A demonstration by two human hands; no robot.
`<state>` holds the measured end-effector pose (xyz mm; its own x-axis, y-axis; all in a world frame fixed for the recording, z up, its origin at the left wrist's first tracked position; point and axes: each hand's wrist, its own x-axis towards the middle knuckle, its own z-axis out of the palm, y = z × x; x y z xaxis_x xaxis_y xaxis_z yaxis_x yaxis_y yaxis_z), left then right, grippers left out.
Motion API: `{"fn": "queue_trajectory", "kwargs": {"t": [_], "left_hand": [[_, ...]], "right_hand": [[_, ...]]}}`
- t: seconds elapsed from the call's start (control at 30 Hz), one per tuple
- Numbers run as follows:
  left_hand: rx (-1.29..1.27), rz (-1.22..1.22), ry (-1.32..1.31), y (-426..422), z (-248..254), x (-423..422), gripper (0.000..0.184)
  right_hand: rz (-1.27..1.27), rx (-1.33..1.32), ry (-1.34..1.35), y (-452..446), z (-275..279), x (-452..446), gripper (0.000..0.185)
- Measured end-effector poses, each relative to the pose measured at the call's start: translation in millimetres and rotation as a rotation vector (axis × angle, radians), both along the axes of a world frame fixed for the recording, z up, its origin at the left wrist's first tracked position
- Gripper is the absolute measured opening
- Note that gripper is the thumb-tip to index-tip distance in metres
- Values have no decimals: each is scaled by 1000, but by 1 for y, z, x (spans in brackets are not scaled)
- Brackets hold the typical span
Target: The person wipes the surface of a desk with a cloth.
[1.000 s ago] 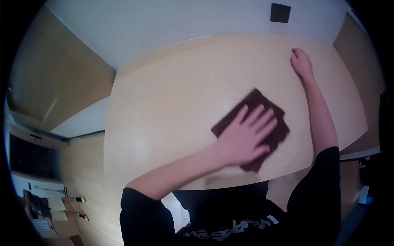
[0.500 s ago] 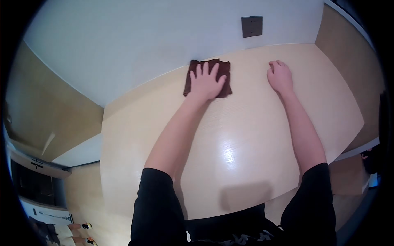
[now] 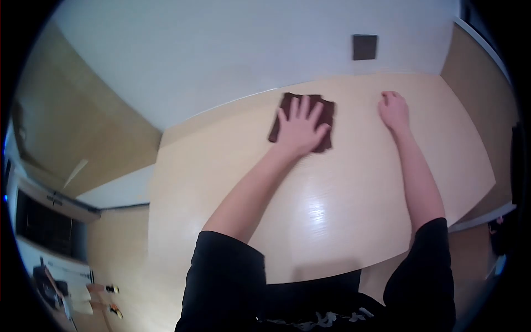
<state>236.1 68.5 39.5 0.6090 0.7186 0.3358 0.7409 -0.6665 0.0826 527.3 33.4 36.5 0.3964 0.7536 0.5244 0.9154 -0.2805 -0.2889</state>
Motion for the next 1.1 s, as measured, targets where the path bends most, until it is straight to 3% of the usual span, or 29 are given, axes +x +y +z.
{"fn": "queue_trajectory", "kwargs": {"t": [0.33,0.57,0.6,0.67,0.8,1.1], "left_hand": [[-209,-293,103,-181,29,-148,69],[-341,-181,120,-262,41,-193,71],[-348,-118,18,-267,36,-192,70],[-356,-73,-79,-267,35,-195,70],[-446,-230,175,-254,48,-200,70],[-218,-193,115,-149,18,-150,65]], "right_hand": [[68,-10,32,10,-5,-6,31],[129,-5,-5,16,-18,8,31],[112,-10,-7,12,-18,9,31],[141,-22,67,11,-12,3,31],[68,-27,10,11,-19,8,31],[86,-40,37,8,-30,7,33]]}}
